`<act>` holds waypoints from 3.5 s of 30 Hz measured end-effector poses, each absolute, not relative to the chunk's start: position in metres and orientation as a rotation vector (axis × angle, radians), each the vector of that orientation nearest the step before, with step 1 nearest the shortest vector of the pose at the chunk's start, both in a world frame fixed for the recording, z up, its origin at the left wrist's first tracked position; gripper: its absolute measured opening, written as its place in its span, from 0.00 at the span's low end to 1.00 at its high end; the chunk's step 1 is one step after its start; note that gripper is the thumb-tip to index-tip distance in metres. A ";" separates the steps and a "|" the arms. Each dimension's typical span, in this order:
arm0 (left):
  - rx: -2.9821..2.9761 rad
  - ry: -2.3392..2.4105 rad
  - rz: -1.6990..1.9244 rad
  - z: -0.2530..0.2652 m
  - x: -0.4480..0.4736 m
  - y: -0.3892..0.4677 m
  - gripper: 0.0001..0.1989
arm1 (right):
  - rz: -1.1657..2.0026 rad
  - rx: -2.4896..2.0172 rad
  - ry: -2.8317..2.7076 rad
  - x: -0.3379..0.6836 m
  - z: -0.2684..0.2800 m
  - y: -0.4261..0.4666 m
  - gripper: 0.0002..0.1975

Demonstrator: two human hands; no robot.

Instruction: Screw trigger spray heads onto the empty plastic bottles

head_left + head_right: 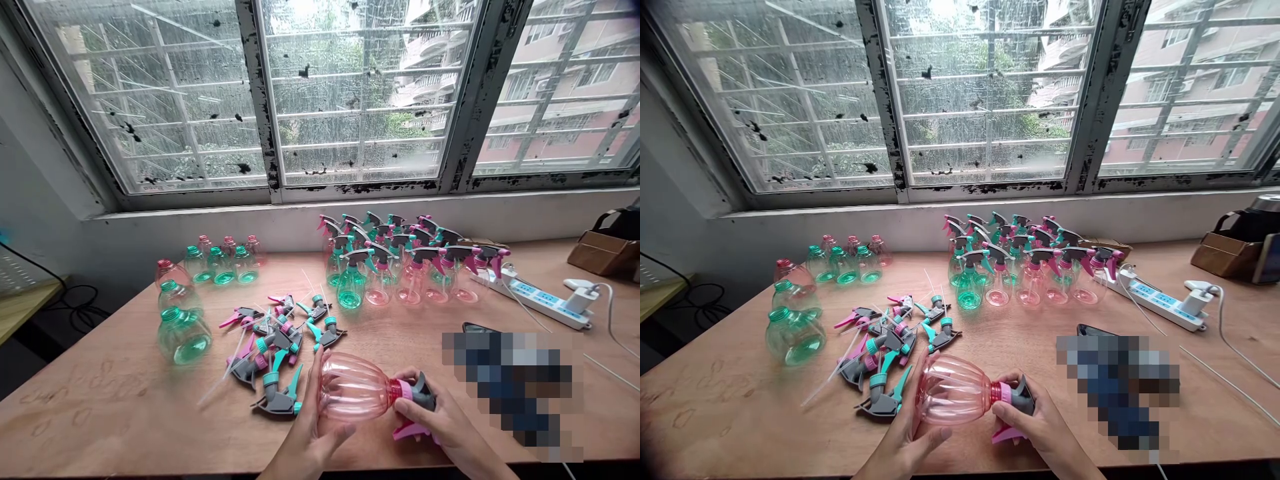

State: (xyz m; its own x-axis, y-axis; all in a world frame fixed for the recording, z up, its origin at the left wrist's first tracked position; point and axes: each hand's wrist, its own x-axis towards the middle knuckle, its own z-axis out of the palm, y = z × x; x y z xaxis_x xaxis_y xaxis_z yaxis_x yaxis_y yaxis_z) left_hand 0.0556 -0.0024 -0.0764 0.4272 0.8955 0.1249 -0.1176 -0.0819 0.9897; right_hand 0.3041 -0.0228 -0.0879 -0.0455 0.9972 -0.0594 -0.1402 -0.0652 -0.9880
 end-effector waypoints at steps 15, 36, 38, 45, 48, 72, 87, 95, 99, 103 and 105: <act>1.382 0.758 0.958 -0.078 0.055 0.000 0.51 | 1.351 -1.127 -1.105 0.304 -0.087 -0.023 0.23; 1.287 0.741 0.969 -0.074 0.056 -0.002 0.52 | 1.350 -1.131 -1.082 0.302 -0.082 -0.025 0.23; 1.289 0.742 0.944 -0.077 0.055 0.000 0.53 | 1.350 -1.140 -1.073 0.301 -0.083 -0.024 0.24; 1.423 0.737 0.976 -0.081 0.053 0.003 0.49 | 1.350 -1.131 -1.092 0.302 -0.085 -0.023 0.24; 1.385 0.745 0.964 -0.081 0.053 0.004 0.50 | 1.355 -1.131 -1.092 0.301 -0.082 -0.025 0.23; 1.292 0.706 0.949 -0.087 0.053 0.007 0.52 | 1.340 -1.136 -1.098 0.302 -0.083 -0.024 0.23; 1.253 0.720 0.993 -0.096 0.057 0.009 0.54 | 1.340 -1.116 -1.073 0.303 -0.088 -0.023 0.22; 1.319 0.807 0.940 -0.078 0.059 0.000 0.60 | 1.353 -1.108 -1.050 0.303 -0.085 -0.024 0.22; 1.249 0.799 0.959 -0.087 0.057 0.003 0.62 | 1.351 -1.095 -1.071 0.303 -0.085 -0.024 0.22; 1.232 0.746 0.947 -0.093 0.056 0.009 0.62 | 1.347 -1.109 -1.080 0.303 -0.084 -0.024 0.22; 1.250 0.700 0.970 -0.092 0.056 0.009 0.58 | 1.343 -1.118 -1.078 0.303 -0.084 -0.025 0.21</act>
